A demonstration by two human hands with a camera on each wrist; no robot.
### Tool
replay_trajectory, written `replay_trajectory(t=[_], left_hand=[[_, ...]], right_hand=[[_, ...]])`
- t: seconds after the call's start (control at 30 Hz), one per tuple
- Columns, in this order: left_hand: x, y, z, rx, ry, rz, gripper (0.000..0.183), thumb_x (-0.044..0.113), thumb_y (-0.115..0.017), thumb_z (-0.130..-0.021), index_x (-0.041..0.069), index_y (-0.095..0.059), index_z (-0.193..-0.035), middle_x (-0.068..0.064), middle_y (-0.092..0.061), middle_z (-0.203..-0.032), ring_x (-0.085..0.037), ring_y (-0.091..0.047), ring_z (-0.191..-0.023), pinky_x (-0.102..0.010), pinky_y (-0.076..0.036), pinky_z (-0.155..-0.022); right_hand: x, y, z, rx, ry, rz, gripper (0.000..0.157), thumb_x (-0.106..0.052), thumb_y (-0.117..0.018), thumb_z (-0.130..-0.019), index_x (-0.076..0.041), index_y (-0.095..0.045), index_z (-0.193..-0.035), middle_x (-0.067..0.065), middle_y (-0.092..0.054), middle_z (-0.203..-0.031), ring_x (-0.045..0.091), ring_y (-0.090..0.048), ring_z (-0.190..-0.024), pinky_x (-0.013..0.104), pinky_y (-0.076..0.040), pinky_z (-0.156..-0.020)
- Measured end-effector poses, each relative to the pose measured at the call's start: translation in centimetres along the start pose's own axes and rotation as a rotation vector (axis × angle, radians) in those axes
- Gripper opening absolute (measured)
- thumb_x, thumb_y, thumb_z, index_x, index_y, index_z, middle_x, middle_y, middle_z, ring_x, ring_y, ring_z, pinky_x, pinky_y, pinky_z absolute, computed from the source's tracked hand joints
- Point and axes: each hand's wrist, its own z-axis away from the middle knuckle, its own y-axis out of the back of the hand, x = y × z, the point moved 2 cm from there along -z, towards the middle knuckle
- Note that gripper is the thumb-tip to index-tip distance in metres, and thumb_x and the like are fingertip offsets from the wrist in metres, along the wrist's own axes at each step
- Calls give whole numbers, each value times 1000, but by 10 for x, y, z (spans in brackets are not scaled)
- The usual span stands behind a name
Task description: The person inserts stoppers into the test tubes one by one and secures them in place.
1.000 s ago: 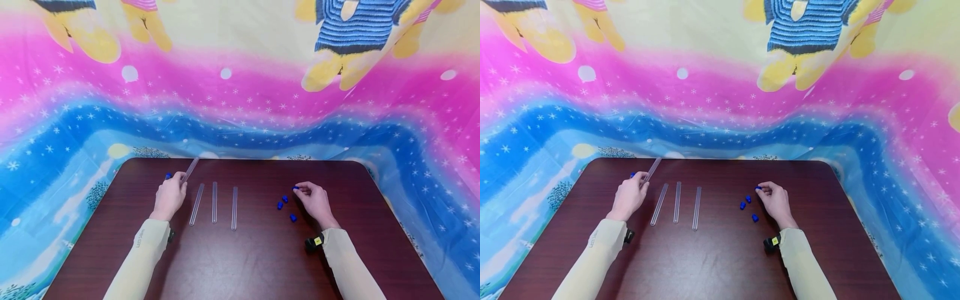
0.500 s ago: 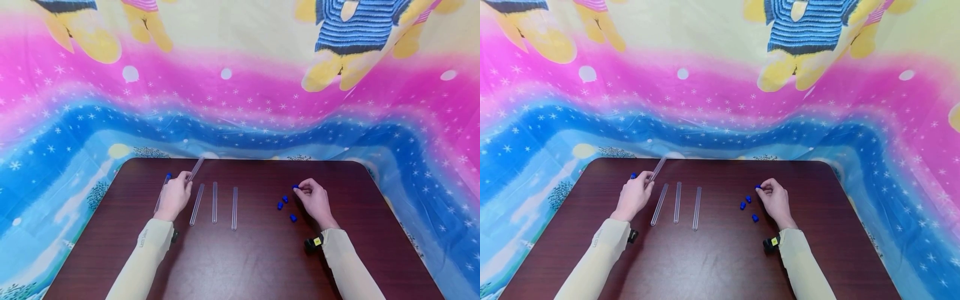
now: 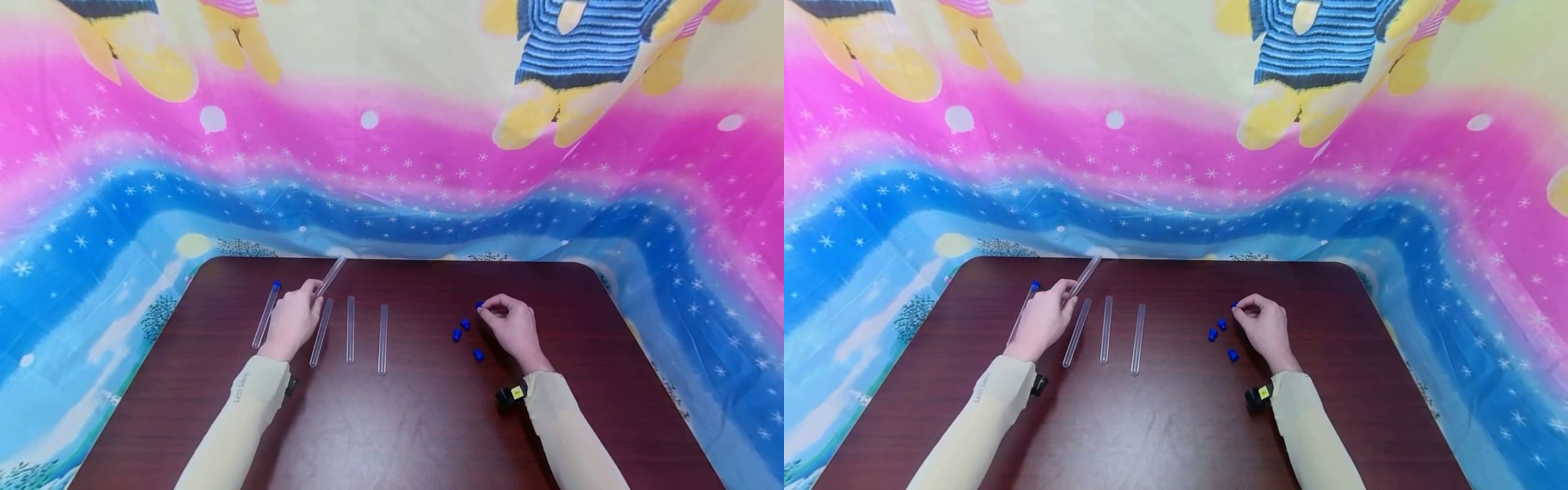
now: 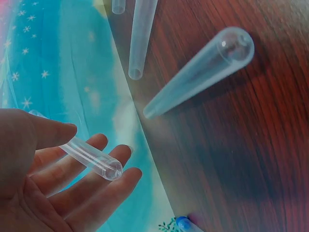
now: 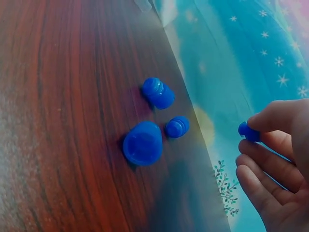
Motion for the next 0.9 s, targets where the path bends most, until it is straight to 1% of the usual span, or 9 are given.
replay_trajectory(t=[0.2,0.3,0.47,0.6,0.73,0.9], left_hand=[[6,-6,-1,0,-25,15,30,17,-65,-100,14,-63,-130,-9,-75,-107,-33,-69,-72,-51,-51,-59],[9,-9,0,6,-46,17,29,16,-66,-100,14,-64,-129,-8,-75,-104,-33,-69,-71,-51,-51,-58],[14,-13,1,8,-72,17,28,15,-67,-99,13,-65,-127,-9,-75,-105,-37,-71,-77,-52,-52,-60],[19,-15,0,9,-80,16,28,15,-68,-98,14,-66,-126,-9,-76,-106,-38,-72,-80,-53,-53,-61],[24,-16,1,7,-91,21,28,15,-69,-98,15,-66,-126,-8,-76,-105,-37,-72,-78,-53,-53,-60],[29,-19,2,8,-116,15,27,15,-70,-97,14,-67,-124,-7,-76,-102,-36,-72,-78,-52,-53,-61]], right_hand=[[-4,1,-2,12,15,-14,9,-23,-79,-92,-14,-76,-91,1,-74,-91,16,-70,-80,32,-55,-73],[-6,1,-2,19,25,-21,9,-22,-79,-92,-14,-76,-91,1,-74,-90,16,-70,-80,29,-54,-72],[-10,-1,-5,31,32,-32,10,-24,-80,-90,-15,-76,-90,-1,-74,-89,14,-70,-79,26,-53,-71],[-13,-1,-7,41,33,-40,10,-25,-82,-89,-16,-78,-89,-2,-74,-87,14,-70,-76,26,-53,-68],[-15,-2,-8,43,37,-30,10,-26,-82,-89,-16,-80,-91,-2,-75,-87,14,-68,-75,28,-52,-66],[-17,-3,-10,48,39,-33,11,-26,-81,-89,-16,-80,-92,-2,-75,-89,14,-67,-76,28,-52,-67]])
